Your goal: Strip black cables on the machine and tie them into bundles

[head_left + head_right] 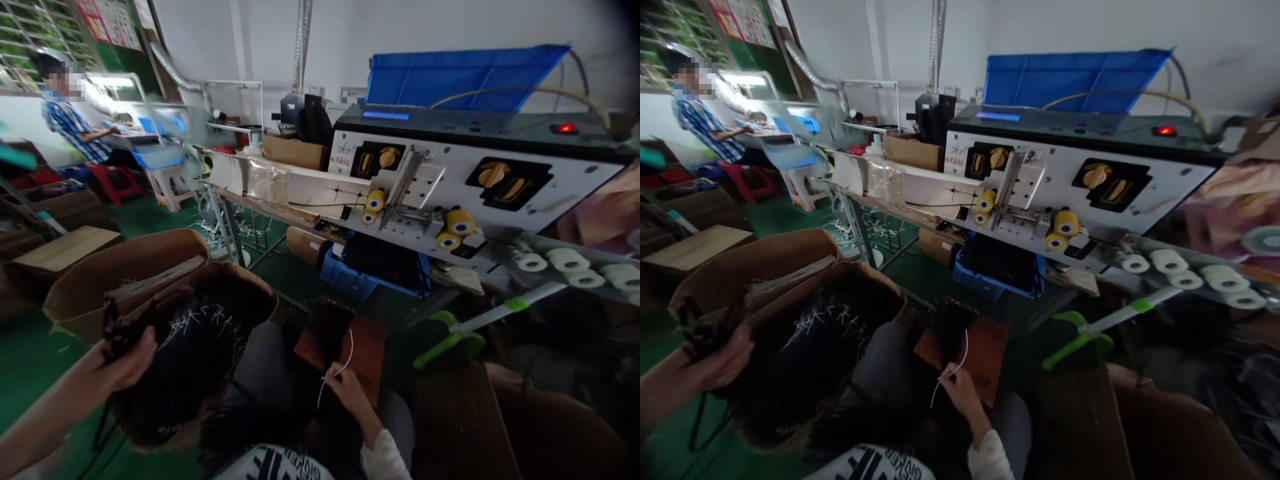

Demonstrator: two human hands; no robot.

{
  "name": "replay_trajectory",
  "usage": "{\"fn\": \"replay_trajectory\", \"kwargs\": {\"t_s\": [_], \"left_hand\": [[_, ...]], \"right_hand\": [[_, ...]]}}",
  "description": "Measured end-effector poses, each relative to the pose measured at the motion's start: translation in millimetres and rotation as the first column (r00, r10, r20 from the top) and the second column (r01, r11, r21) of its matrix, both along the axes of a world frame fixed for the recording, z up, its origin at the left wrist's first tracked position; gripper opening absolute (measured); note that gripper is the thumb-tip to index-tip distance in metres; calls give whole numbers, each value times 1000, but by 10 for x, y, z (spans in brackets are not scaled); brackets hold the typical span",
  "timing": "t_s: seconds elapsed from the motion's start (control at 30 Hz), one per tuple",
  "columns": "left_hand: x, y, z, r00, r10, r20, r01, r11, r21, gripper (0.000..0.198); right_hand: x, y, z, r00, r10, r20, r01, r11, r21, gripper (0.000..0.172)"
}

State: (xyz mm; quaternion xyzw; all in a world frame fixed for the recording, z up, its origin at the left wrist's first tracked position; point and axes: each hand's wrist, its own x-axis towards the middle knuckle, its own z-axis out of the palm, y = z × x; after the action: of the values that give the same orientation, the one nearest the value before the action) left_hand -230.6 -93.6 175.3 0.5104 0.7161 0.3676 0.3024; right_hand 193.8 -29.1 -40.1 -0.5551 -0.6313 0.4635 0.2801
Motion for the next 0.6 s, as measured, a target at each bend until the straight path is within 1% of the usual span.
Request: {"fn": "replay_trajectory", "kwargs": {"t_s": [0.03, 0.07, 0.1, 0.13, 0.2, 0.23, 0.3, 0.33, 0.4, 0.47, 0.5, 0.6], "left_hand": [[119, 75, -24, 982, -47, 183, 64, 994, -87, 41], [269, 176, -82, 933, -83, 351, 145, 977, -156, 45], [441, 296, -179, 876, -102, 471, 216, 957, -194, 49], [628, 423, -313, 827, -112, 551, 275, 935, -222, 53], [1025, 663, -658, 746, -153, 648, 420, 863, -280, 55], [1226, 761, -845, 719, -191, 668, 500, 810, -306, 54], [1610, 899, -1185, 688, -259, 678, 606, 718, -341, 50], [1786, 941, -1325, 673, -285, 682, 645, 678, -352, 46], [2091, 988, -1540, 653, -335, 679, 697, 616, -366, 43], [2327, 1006, -1691, 645, -391, 656, 726, 582, -366, 41], [2419, 1012, -1753, 646, -419, 638, 732, 578, -361, 38], [2605, 1034, -1904, 637, -493, 593, 745, 592, -308, 27]], "right_hand": [[0, 3, 9, 1000, -6, -6, 6, 1000, -11, 14], [2, 5, 18, 1000, -12, -15, 11, 1000, -25, 14], [6, 6, 26, 999, -15, -30, 14, 999, -46, 13], [11, 7, 31, 998, -17, -56, 13, 997, -70, 13], [27, 10, 31, 991, -32, -128, 16, 992, -124, 11], [37, 12, 26, 986, -46, -161, 22, 989, -148, 10], [61, 15, 16, 976, -86, -201, 48, 982, -185, 9], [75, 16, 13, 972, -104, -210, 63, 978, -197, 8], [103, 19, 10, 965, -135, -224, 87, 974, -211, 8], [127, 22, 5, 957, -151, -247, 98, 972, -215, 9], [135, 23, 0, 954, -156, -255, 101, 971, -215, 10], [146, 22, -27, 953, -161, -257, 107, 972, -211, 11]]}}
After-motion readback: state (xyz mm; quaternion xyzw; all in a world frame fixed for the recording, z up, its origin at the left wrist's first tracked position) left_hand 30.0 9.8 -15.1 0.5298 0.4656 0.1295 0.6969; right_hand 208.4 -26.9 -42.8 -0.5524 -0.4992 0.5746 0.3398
